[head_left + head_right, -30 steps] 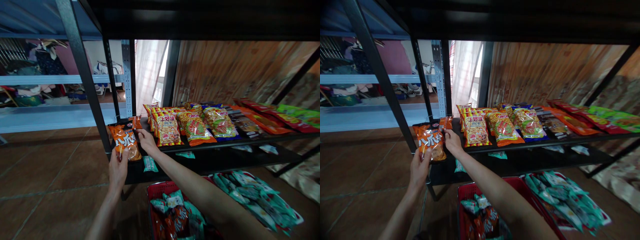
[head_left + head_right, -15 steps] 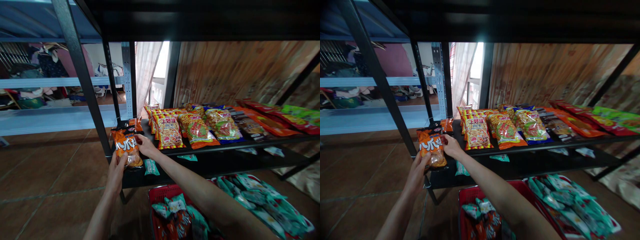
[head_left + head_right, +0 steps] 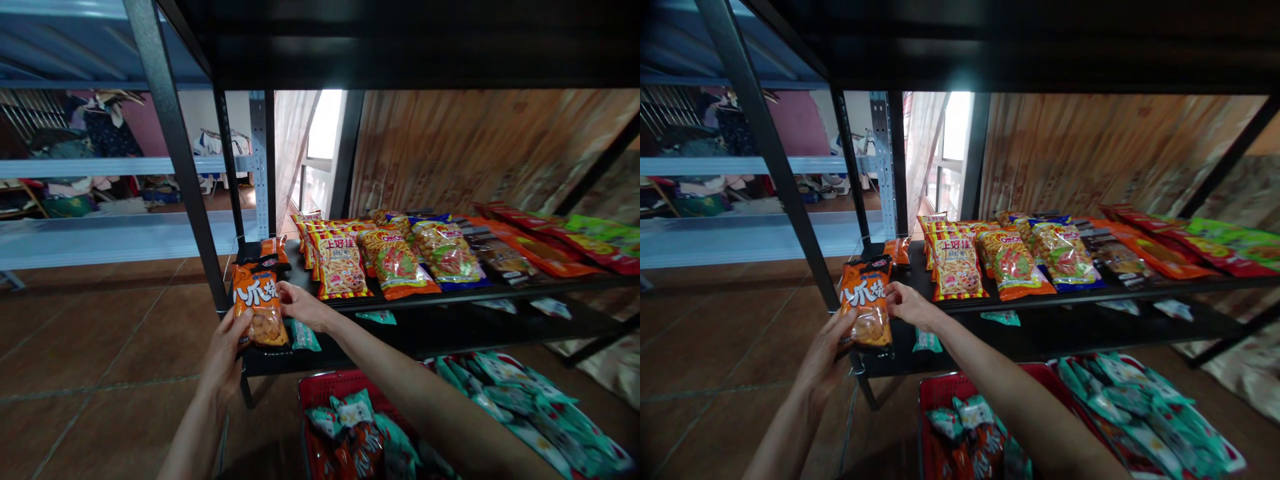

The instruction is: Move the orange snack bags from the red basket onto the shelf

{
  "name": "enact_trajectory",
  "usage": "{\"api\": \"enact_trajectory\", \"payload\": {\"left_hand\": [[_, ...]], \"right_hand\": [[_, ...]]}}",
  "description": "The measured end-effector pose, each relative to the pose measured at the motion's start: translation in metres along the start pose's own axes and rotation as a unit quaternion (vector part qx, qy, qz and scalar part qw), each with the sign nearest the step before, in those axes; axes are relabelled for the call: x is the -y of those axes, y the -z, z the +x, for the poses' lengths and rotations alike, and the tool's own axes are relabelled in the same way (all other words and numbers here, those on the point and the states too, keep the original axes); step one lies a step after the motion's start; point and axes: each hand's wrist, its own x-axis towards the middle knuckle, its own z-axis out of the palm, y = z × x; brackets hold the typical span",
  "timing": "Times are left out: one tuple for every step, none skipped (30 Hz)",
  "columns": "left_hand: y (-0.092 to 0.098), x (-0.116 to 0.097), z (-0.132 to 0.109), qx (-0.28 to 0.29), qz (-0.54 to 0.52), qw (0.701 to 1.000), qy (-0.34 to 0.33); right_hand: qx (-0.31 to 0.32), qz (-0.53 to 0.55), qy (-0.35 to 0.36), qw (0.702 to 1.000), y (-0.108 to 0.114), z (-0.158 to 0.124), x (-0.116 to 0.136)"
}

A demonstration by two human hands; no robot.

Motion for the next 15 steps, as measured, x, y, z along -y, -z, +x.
{"api": "enact_trajectory", "payload": {"left_hand": [[0.000,0.000,0.001,-0.013,-0.013,1.000,0.004],[-0.001,0.000,0.001,-0.029,-0.024,0.999,0.007],[-0.002,0.001,0.002,-0.044,-0.034,0.998,0.008],[-0.003,0.001,0.003,-0.057,-0.044,0.997,0.009],[-0.005,0.002,0.003,-0.068,-0.055,0.996,0.009],[-0.006,0.003,0.004,-0.077,-0.067,0.995,0.009],[-0.007,0.004,0.005,-0.085,-0.078,0.993,0.011],[-0.008,0.006,0.007,-0.092,-0.089,0.992,0.013],[-0.008,0.007,0.008,-0.096,-0.100,0.990,0.016],[-0.008,0.007,0.009,-0.099,-0.109,0.989,0.019],[-0.008,0.008,0.010,-0.101,-0.116,0.988,0.022],[-0.008,0.008,0.010,-0.104,-0.121,0.987,0.026],[-0.008,0.008,0.010,-0.105,-0.125,0.986,0.031],[-0.008,0.008,0.010,-0.107,-0.130,0.985,0.036],[-0.008,0.008,0.010,-0.106,-0.136,0.984,0.041]], "right_hand": [[0.013,-0.008,-0.015,1.000,0.003,0.002,0.000],[0.013,-0.030,-0.024,0.999,0.006,0.005,0.001],[-0.013,-0.067,-0.021,0.997,0.009,0.010,0.002],[-0.063,-0.120,-0.005,0.991,0.012,0.016,0.003],[-0.127,-0.183,0.021,0.975,0.015,0.023,0.004],[-0.191,-0.248,0.052,0.948,0.018,0.030,0.006],[-0.237,-0.309,0.077,0.918,0.020,0.038,0.008],[-0.257,-0.366,0.095,0.889,0.023,0.046,0.010],[-0.255,-0.417,0.100,0.866,0.025,0.054,0.013],[-0.238,-0.461,0.093,0.850,0.027,0.062,0.015],[-0.213,-0.495,0.073,0.839,0.028,0.069,0.016],[-0.186,-0.520,0.041,0.832,0.030,0.075,0.017],[-0.158,-0.537,0.006,0.828,0.032,0.081,0.016],[-0.133,-0.546,-0.025,0.827,0.034,0.085,0.015],[-0.111,-0.550,-0.045,0.827,0.036,0.089,0.012]]}}
